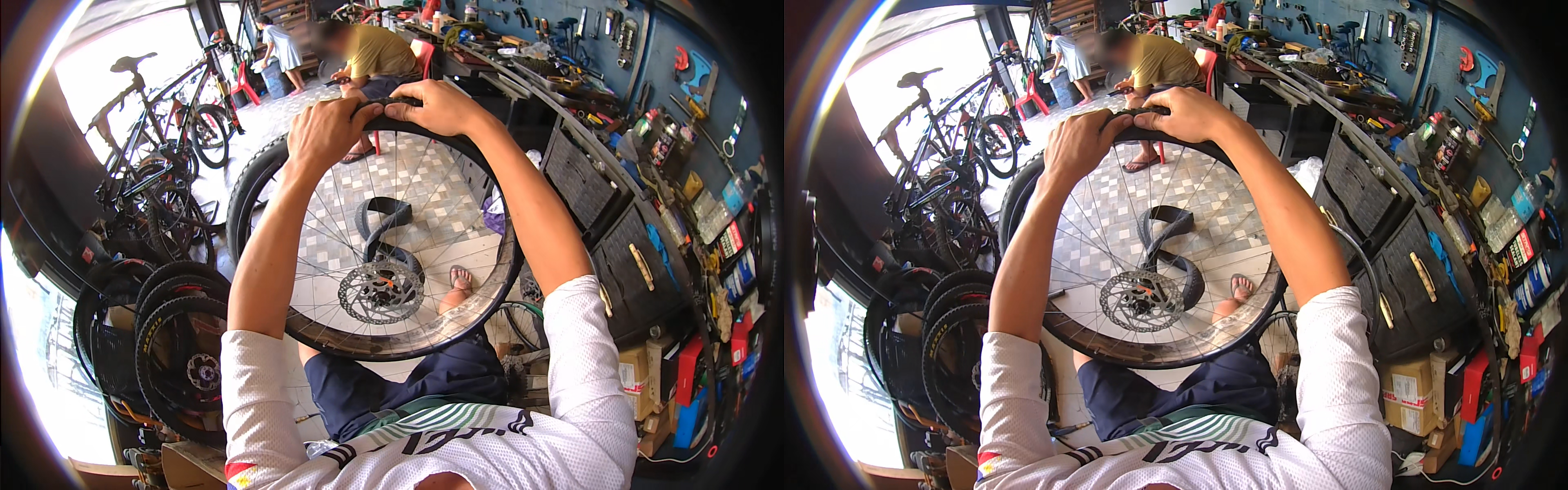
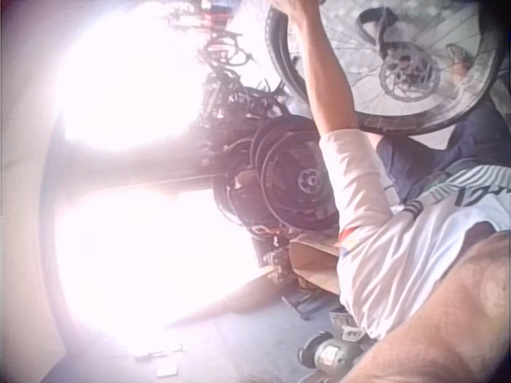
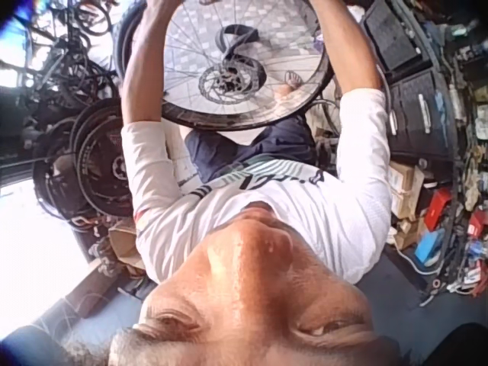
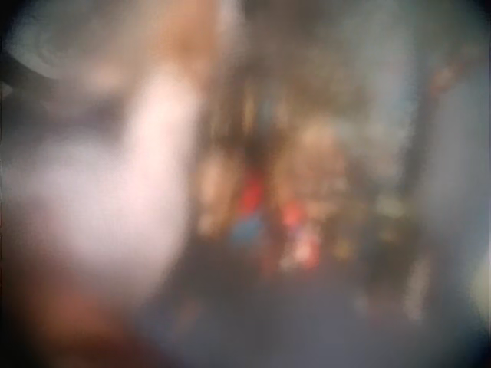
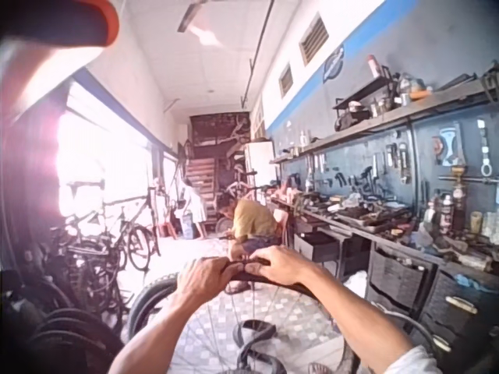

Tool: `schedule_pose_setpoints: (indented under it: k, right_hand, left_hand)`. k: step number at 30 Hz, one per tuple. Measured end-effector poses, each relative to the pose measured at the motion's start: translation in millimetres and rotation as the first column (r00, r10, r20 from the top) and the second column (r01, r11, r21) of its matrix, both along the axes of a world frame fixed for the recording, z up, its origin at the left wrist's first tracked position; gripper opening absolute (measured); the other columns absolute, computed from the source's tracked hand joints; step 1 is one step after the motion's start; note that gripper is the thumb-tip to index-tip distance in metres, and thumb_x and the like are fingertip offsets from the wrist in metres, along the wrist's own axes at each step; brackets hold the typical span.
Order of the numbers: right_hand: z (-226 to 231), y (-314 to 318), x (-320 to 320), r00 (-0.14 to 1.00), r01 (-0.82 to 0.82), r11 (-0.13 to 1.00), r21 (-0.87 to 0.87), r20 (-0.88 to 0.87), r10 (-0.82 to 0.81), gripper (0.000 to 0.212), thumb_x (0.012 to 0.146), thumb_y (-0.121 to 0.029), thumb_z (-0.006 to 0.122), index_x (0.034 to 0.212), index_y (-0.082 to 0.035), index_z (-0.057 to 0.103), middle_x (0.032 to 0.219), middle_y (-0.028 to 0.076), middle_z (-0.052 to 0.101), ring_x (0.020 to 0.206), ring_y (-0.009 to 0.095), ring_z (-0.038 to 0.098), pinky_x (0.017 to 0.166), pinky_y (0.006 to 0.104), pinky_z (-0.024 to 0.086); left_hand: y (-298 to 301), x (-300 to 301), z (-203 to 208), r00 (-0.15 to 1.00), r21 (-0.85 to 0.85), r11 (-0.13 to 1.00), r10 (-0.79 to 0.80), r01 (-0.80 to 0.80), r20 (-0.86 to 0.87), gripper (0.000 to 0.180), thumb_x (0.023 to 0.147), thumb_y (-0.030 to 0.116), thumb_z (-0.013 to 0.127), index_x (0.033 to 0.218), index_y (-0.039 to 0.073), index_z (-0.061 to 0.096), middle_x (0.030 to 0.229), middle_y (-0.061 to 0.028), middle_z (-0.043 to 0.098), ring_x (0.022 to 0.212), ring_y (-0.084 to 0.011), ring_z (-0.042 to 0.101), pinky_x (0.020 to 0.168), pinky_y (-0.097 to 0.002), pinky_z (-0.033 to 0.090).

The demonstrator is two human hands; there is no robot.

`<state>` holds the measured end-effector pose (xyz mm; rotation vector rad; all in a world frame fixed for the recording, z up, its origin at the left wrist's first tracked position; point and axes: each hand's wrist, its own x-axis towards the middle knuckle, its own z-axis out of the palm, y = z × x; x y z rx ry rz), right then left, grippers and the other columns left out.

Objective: The person installs a bicycle tire onto a wheel rim, first seating one bead, then adding tubeless sealant through the valve, and finally seating the second bead by hand.

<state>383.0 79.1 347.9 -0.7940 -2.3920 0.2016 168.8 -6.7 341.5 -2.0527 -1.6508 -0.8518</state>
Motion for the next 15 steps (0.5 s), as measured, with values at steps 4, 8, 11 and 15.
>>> schedule_pose_setpoints:
  k: [4,8,11,15]
  right_hand:
    - [-11,-6,-14,0.993,0.082,0.983,0.163,-0.098,-0.067,0.047,0.095,-0.054,0.065,0.120,-0.015,0.075,0.101,0.019,0.075,0.098,0.040,0.071,0.085,0.0494,0.055]
    - [-27,-3,-15,0.965,0.158,0.967,0.202,-0.239,-0.108,0.044,0.093,-0.051,0.069,0.102,-0.008,0.071,0.089,0.022,0.071,0.088,0.045,0.067,0.072,0.0487,0.053]
    - [-43,16,-15,0.953,0.243,0.946,0.217,-0.237,-0.190,0.040,0.094,-0.049,0.068,0.098,-0.010,0.073,0.090,0.020,0.070,0.088,0.043,0.068,0.071,0.0500,0.053]
    - [-51,21,-25,0.945,0.276,0.958,0.080,-0.204,-0.255,0.052,0.090,-0.060,0.067,0.100,-0.009,0.077,0.096,0.022,0.074,0.093,0.038,0.073,0.081,0.0481,0.056]
  left_hand:
    - [1,3,-12,0.997,0.162,0.984,0.060,-0.067,0.051,0.049,0.099,0.055,0.058,0.084,0.010,0.070,0.076,-0.0148,0.071,0.073,-0.0393,0.070,0.063,-0.0506,0.051]
    - [8,11,-14,0.990,0.150,0.980,0.116,-0.128,0.085,0.046,0.098,0.056,0.058,0.092,0.012,0.072,0.080,-0.0159,0.073,0.077,-0.0401,0.071,0.065,-0.0518,0.053]
    - [26,13,-25,0.984,0.086,0.982,0.164,-0.170,0.072,0.045,0.097,0.055,0.058,0.107,0.015,0.075,0.085,-0.0189,0.075,0.081,-0.0412,0.073,0.069,-0.0528,0.056]
    - [42,2,-38,0.983,0.076,0.981,0.174,-0.177,0.052,0.050,0.095,0.062,0.058,0.105,0.017,0.078,0.090,-0.0191,0.074,0.087,-0.0406,0.073,0.077,-0.0506,0.057]
